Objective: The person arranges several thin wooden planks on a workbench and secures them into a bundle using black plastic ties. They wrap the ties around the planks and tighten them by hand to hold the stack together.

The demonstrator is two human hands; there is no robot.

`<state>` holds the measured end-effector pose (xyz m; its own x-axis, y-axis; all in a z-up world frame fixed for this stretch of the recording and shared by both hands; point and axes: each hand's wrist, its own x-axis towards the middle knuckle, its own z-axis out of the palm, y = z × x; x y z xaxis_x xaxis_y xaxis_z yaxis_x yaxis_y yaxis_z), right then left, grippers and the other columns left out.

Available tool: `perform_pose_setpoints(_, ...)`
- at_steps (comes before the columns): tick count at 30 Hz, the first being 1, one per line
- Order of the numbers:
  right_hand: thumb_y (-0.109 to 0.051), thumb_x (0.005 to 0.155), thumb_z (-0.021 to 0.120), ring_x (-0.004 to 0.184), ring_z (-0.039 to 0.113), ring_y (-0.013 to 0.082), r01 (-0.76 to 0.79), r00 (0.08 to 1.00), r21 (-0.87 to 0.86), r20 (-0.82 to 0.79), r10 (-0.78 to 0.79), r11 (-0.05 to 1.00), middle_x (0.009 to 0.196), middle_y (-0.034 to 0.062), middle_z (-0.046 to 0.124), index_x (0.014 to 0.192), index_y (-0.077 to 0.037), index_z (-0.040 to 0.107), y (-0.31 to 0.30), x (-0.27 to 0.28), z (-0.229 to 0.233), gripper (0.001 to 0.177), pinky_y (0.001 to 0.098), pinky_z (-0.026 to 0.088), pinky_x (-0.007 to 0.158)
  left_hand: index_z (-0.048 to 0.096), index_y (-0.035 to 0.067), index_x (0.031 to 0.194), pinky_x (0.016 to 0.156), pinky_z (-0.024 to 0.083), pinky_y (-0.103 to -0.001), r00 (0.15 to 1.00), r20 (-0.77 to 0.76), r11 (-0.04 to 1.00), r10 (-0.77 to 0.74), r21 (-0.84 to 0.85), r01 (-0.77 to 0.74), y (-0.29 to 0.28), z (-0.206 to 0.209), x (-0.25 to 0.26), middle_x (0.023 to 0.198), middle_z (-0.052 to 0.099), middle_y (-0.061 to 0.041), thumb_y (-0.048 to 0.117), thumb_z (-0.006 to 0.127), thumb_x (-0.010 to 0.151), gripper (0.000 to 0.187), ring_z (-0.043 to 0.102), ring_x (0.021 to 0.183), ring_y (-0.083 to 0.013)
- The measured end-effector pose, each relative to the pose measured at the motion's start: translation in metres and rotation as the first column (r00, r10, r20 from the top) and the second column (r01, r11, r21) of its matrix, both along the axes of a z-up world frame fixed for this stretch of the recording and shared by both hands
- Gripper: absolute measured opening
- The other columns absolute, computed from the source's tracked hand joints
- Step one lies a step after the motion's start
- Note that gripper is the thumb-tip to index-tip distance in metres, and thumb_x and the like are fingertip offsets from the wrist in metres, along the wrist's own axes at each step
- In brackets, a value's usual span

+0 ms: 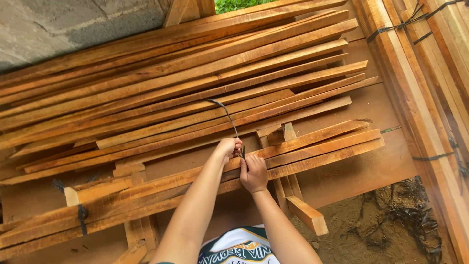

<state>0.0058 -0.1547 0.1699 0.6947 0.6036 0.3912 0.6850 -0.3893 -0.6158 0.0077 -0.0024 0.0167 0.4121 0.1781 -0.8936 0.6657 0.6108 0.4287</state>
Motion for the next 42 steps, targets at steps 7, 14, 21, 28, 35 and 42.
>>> perform_pose_setpoints(7, -0.013, 0.104, 0.053, 0.074, 0.07, 0.0283, 0.027, 0.865, 0.213, -0.494, 0.084, 0.977, 0.07, 0.0008, 0.069, 0.068, -0.015, 0.061, 0.003, 0.006, -0.021, 0.036, 0.0303, 0.049, 0.073, 0.071, 0.005, 0.087, 0.05, 0.058, -0.05, 0.961, -0.112, 0.967, 0.254, 0.051, -0.25, -0.01, -0.098, 0.006, 0.054, 0.051, 0.008, 0.02, 0.055, 0.096, 0.023, 0.052, 0.041, -0.009)
perform_pose_setpoints(14, -0.016, 0.105, 0.055, 0.109, 0.071, 0.0241, -0.095, 0.861, 0.173, -0.48, 0.168, 0.98, 0.09, 0.0031, 0.075, 0.073, -0.015, 0.057, -0.029, -0.014, -0.012, 0.032, 0.0399, 0.033, 0.11, 0.072, 0.001, 0.076, 0.038, 0.036, -0.023, 0.932, -0.124, 0.924, 0.341, 0.227, -0.308, -0.026, -0.018, 0.004, 0.052, 0.049, 0.002, 0.016, 0.057, 0.093, 0.027, 0.048, 0.037, -0.0082)
perform_pose_setpoints(21, -0.009, 0.099, 0.058, 0.101, 0.073, 0.0289, -0.243, 0.924, 0.236, -0.238, 0.299, 0.941, 0.087, 0.0043, 0.071, 0.084, -0.008, 0.067, -0.025, -0.001, 0.007, 0.018, 0.0413, 0.051, 0.093, 0.073, -0.004, 0.074, 0.038, 0.037, -0.024, 0.904, -0.142, 0.889, 0.403, 0.294, -0.35, -0.02, -0.012, 0.01, 0.047, 0.05, -0.002, 0.004, 0.064, 0.081, 0.014, 0.049, 0.034, -0.0109)
perform_pose_setpoints(28, -0.009, 0.099, 0.059, 0.098, 0.073, 0.027, -0.228, 0.941, 0.208, -0.202, 0.27, 0.951, 0.083, 0.0021, 0.068, 0.081, -0.01, 0.064, -0.026, -0.006, -0.006, 0.019, 0.0398, 0.052, 0.088, 0.071, 0.002, 0.114, 0.053, 0.043, -0.027, 0.998, -0.034, 0.949, 0.053, 0.312, -0.04, 0.005, -0.003, -0.015, 0.076, 0.072, -0.007, 0.026, 0.053, 0.102, 0.033, 0.073, 0.061, -0.0155)
perform_pose_setpoints(35, -0.012, 0.102, 0.057, 0.096, 0.072, 0.0283, -0.176, 0.958, 0.208, -0.188, 0.216, 0.962, 0.082, 0.0029, 0.068, 0.078, -0.011, 0.063, -0.025, -0.012, -0.016, 0.024, 0.0387, 0.052, 0.085, 0.043, 0.016, 0.153, 0.116, 0.028, -0.06, 0.671, -0.269, 0.325, -0.691, 0.714, 0.621, -0.02, 0.146, -0.089, 0.149, 0.053, -0.007, 0.033, 0.061, 0.086, 0.071, 0.043, 0.141, -0.0349)
perform_pose_setpoints(42, -0.014, 0.103, 0.057, 0.098, 0.072, 0.0262, -0.155, 0.958, 0.184, -0.214, 0.193, 0.971, 0.081, 0.0019, 0.067, 0.075, -0.013, 0.059, -0.025, -0.015, -0.02, 0.028, 0.0363, 0.051, 0.085, 0.023, 0.009, 0.161, 0.118, 0.022, -0.056, 0.45, -0.613, -0.252, -0.649, 0.732, 0.633, -0.062, 0.145, -0.109, 0.153, 0.036, -0.01, 0.033, 0.081, 0.069, 0.111, 0.034, 0.139, -0.0319)
